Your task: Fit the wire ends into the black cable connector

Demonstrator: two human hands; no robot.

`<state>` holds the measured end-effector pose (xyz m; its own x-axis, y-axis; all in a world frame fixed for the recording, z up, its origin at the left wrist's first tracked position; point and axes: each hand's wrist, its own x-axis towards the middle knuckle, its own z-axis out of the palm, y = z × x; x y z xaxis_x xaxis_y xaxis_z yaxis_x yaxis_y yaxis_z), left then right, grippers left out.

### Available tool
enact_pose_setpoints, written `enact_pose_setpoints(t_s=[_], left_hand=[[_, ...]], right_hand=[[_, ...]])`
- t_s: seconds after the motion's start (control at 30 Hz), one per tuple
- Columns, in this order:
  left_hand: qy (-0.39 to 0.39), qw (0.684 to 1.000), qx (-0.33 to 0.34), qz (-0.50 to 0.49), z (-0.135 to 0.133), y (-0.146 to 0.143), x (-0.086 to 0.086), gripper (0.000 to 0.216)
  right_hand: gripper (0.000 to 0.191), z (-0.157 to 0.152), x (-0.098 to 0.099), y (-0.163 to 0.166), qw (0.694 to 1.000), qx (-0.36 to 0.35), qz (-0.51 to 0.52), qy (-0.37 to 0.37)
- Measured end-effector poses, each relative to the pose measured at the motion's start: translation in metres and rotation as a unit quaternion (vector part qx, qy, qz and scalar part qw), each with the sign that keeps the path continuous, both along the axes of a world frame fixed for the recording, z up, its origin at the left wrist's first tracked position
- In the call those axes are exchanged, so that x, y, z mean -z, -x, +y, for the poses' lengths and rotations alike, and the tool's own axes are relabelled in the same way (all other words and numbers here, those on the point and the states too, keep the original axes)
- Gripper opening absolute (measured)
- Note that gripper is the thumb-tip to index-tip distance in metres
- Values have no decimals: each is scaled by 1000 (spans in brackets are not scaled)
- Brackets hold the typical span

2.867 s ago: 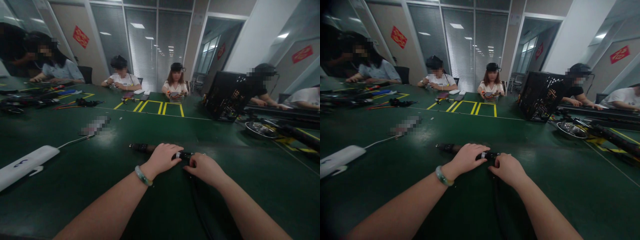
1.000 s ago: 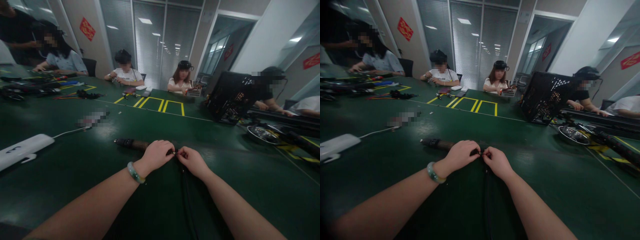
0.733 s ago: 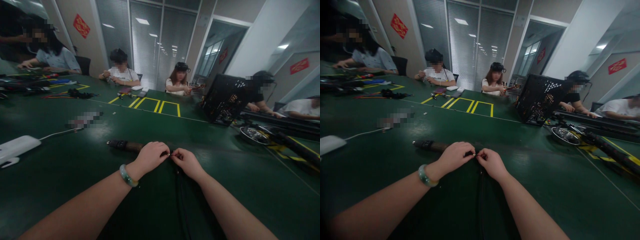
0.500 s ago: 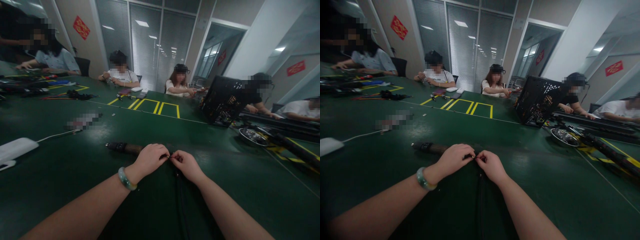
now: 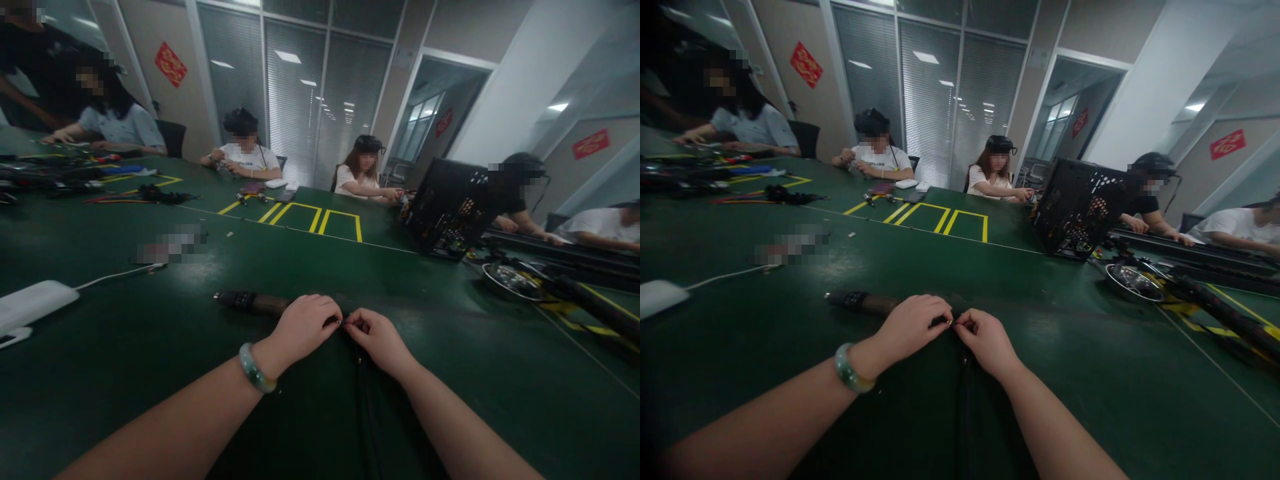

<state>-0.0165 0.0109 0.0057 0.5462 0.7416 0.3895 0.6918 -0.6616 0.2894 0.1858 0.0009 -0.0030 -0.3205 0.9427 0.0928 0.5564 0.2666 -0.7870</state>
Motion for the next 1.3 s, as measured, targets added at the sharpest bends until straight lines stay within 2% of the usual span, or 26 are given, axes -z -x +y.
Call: enact_pose_setpoints(t_s=[0.23, 0.47, 0.77, 0.97, 1.13, 1.3], left_hand=[[5, 1000, -2, -3, -1, 0, -1, 8], [6, 1000, -25, -13, -3, -1, -4, 9], [15, 1000, 7, 5, -1, 0, -4, 12], [19, 1000, -12, -4, -1, -1, -2, 16], [19, 1000, 0, 4, -2, 0, -3, 7], [22, 1000, 1, 9, -3, 0, -5, 12]], right_hand=[[7, 3, 5, 0, 1000, 2, 10, 6], [9, 0, -1, 1, 1000, 0, -6, 12], [8, 1, 1, 0, 1000, 3, -17, 2], [8, 0, 1, 0, 1000, 1, -4, 18], [11, 0, 0, 1, 1000, 6, -21, 9], [12, 1, 0, 0, 1000, 5, -16, 15]])
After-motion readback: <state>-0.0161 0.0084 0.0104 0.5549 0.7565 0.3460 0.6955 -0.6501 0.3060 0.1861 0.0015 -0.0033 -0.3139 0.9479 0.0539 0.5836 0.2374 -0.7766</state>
